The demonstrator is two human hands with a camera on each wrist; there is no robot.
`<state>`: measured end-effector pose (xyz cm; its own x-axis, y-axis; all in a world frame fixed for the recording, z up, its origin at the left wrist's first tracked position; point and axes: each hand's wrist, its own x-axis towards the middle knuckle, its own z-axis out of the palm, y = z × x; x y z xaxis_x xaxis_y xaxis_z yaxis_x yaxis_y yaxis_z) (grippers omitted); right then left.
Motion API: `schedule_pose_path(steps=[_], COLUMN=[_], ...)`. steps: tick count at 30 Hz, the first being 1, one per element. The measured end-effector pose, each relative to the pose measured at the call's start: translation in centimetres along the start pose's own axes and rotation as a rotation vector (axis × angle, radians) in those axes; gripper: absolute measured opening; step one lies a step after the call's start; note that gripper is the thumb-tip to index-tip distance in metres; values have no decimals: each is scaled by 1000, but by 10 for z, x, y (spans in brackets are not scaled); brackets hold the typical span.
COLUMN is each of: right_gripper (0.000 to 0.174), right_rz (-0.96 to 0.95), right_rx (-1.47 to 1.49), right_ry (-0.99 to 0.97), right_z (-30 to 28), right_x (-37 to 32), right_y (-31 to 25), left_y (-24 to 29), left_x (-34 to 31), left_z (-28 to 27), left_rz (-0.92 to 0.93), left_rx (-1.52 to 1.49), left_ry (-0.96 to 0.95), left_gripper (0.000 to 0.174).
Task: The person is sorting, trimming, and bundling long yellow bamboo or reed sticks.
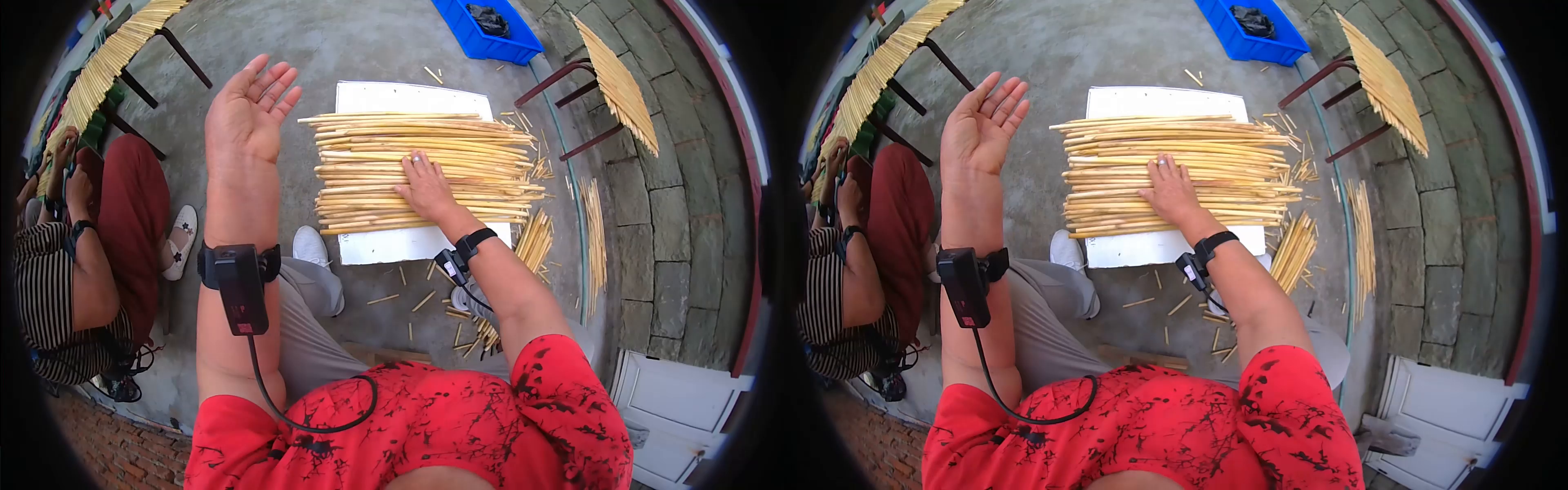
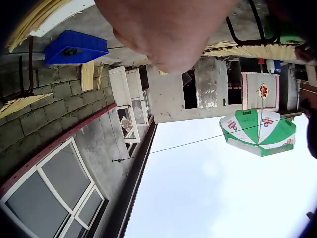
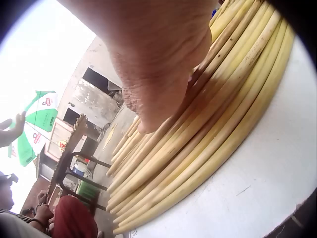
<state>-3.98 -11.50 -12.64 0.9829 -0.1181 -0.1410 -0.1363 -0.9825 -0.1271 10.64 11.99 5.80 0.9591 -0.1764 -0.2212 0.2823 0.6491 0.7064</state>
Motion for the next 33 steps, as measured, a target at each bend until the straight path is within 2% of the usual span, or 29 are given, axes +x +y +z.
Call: schedule_pose_path(steps=[10, 13, 15, 16, 19, 23, 31, 33], right_gripper=[63, 60, 55, 51, 47, 41, 35, 32], right_rz=[-18, -25, 62, 62, 43, 6, 5, -24], right_rx=[74, 46, 99, 105, 102, 8, -19, -23], right_ry=[84, 176, 246, 319, 325, 451, 453, 504], right_z=[7, 11, 11, 13, 12, 25, 23, 25], right_x=[-6, -4, 1, 3, 5, 2, -7, -10], right_y=[9, 15, 20, 21, 25, 27, 23, 24], left_y=[-20, -25, -27, -27, -30, -33, -38, -39], left_x=[-2, -2, -1, -1, -1, -1, -3, -1], left_z=[11, 13, 15, 15, 16, 18, 23, 24], left_rz=[-46, -58, -59, -63, -62, -56, -99, -105], left_rx=[18, 40, 51, 57, 65, 73, 79, 83], left_ry=[-38, -50, -54, -53, -53, -55, -56, -48], left_gripper=[36, 36, 37, 37, 37, 36, 36, 35])
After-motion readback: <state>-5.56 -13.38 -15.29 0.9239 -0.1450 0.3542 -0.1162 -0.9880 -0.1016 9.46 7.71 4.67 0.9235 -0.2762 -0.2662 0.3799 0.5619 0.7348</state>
